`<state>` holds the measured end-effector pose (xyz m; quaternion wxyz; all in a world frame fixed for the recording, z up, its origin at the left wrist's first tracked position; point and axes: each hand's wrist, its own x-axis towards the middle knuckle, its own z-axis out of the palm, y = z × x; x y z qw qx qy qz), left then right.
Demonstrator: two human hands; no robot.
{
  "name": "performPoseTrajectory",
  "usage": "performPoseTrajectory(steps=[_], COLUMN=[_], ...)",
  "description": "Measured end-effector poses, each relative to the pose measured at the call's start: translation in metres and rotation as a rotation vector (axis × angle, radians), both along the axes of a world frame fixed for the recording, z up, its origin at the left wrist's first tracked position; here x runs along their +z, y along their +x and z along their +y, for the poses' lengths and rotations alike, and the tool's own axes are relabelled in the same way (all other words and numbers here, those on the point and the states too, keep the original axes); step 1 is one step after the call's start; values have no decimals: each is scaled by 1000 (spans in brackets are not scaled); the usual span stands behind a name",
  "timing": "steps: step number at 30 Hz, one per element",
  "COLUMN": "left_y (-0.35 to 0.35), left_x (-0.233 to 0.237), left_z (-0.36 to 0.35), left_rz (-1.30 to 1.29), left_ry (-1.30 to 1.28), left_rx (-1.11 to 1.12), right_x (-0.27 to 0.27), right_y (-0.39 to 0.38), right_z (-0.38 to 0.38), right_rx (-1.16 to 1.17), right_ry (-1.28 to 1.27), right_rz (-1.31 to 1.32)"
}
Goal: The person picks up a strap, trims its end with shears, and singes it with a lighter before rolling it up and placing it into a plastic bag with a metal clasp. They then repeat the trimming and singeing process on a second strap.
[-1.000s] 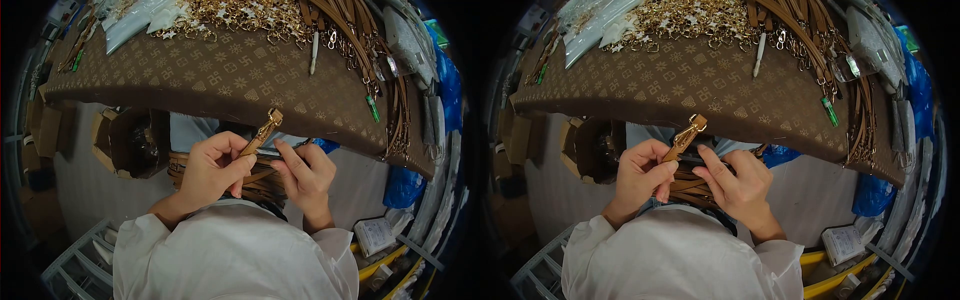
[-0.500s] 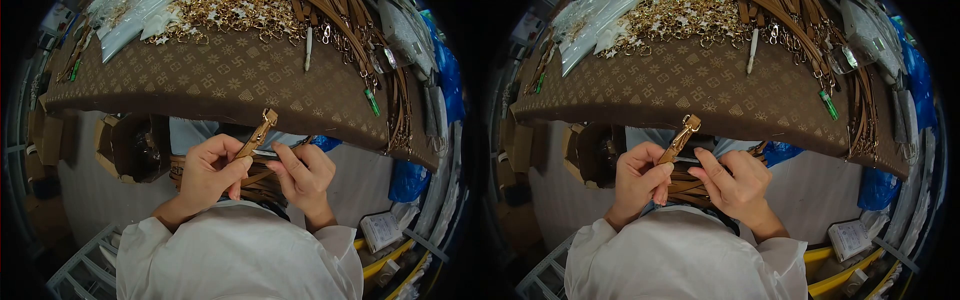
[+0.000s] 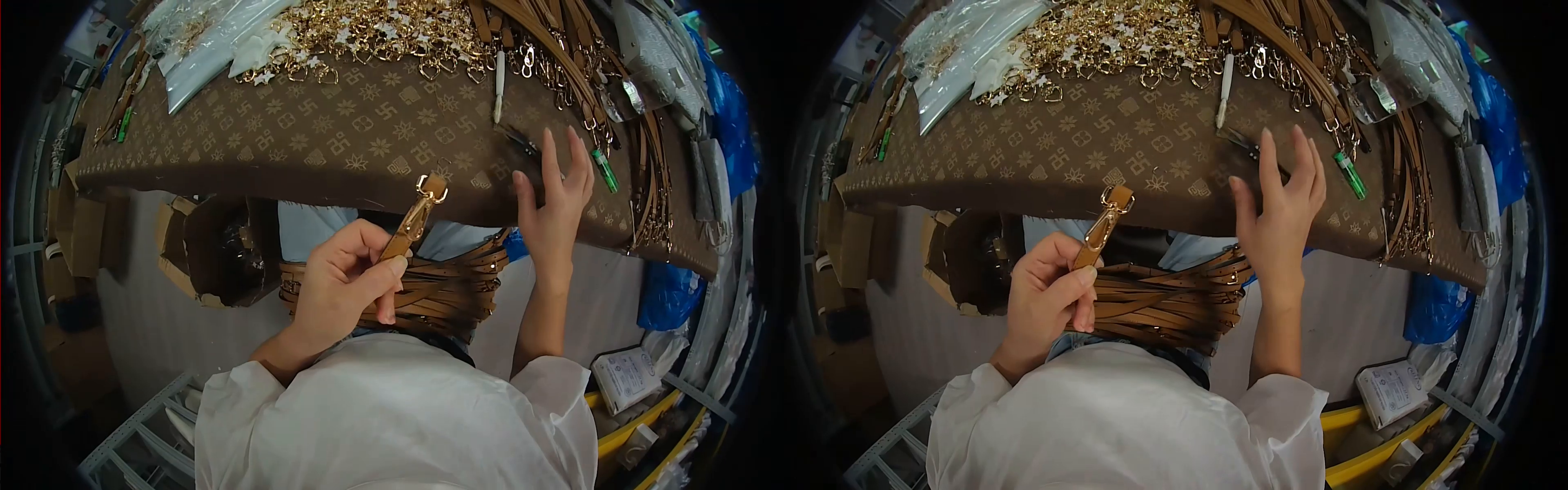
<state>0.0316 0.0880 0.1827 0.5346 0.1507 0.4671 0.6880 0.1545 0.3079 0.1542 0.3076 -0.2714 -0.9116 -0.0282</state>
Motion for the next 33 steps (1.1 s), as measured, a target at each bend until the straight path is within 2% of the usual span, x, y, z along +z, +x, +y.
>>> performPoseTrajectory(steps=[2,3,4,5,6,7,10,15,18,20,22,24,26,27,29,30,31,33], left_y=[2,2,1,1,0,-4,-19,-42,-64,-85,-116,-129,-127,-140,-128,-141,-142,-164], left_x=[-5,-11,-18,-21,-20,-19,-22,-16,-5,3,-9,-19,-15,-46,-38,-59,-46,-46], left_z=[6,10,14,19,21,24,26,50,84,125,173,226,266,290,300,313,309,307], left_rz=[23,39,113,182,43,50,-9,39,119,600,1228,1589,1448,1584,1716,1783,1473,1438], left_ry=[11,24,62,102,105,117,87,174,125,82,-76,-131,-445,-344,-278,-237,-350,-393], left_rx=[127,114,193,268,293,273,240,289,287,495,414,340,44,146,194,274,56,-103], right_x=[1,3,5,-3,-4,-4,7,25,33,38,36,36,27,24,27,28,28,17], right_y=[-1,-1,-2,-5,-2,0,6,35,62,82,89,88,82,79,79,78,77,76], right_z=[-23,-41,-59,-72,-88,-92,-89,-56,-43,-34,-31,-32,-36,-37,-36,-38,-39,-37], right_rx=[193,385,576,776,747,736,510,567,508,514,543,524,555,574,618,620,623,610], right_ry=[-290,-625,-952,-1055,-1235,-1219,-1282,-1157,-1149,-1281,-1236,-1262,-1225,-1187,-1285,-1320,-1361,-1353], right_rz=[222,187,146,113,87,104,267,238,359,465,461,352,359,378,315,346,377,384])
